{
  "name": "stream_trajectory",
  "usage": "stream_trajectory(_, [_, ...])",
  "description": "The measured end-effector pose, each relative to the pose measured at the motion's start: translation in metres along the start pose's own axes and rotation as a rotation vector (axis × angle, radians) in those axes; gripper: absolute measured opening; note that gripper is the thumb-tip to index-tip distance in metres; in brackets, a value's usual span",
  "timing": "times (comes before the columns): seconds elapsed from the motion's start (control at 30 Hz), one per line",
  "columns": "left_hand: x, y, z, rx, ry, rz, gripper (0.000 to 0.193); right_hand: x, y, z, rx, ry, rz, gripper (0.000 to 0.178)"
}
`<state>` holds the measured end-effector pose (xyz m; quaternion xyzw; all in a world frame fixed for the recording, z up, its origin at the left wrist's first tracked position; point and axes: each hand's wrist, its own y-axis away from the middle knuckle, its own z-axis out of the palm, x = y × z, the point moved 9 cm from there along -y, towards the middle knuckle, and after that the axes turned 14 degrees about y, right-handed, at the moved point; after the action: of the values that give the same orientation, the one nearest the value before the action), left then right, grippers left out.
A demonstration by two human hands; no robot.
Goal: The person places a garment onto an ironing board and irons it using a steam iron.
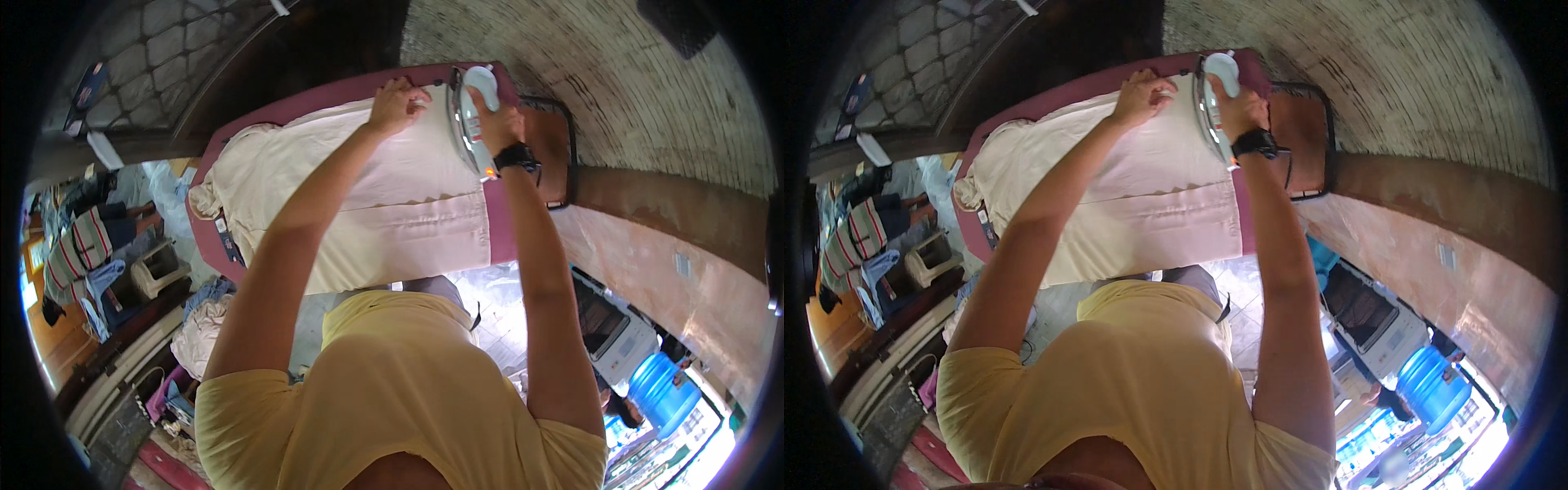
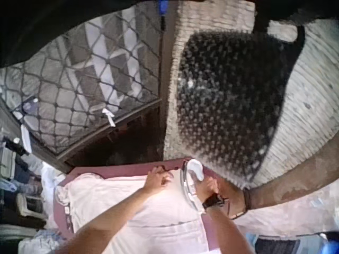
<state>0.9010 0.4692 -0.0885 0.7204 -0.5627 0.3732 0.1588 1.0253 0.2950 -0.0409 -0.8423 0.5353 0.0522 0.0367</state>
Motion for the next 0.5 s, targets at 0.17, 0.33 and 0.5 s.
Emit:
stream_trajectory(0.17, [-0.019, 0.003, 0.001, 0.061, -0.011, -0.126, 0.022, 0.023, 0.019, -0.012, -0.369, -0.068, -0.175, 0.083])
stream_trajectory(0.33, [-0.055, 0.004, -0.012, -0.028, 0.7, -0.196, 0.027, -0.012, 0.03, -0.035, 0.107, -0.043, -0.757, 0.066])
stream_trajectory(0.5, [-0.085, 0.087, -0.142, 0.056, -0.179, -0.035, 0.032, -0.058, 0.009, -0.035, 0.074, 0.0, -0.719, 0.057])
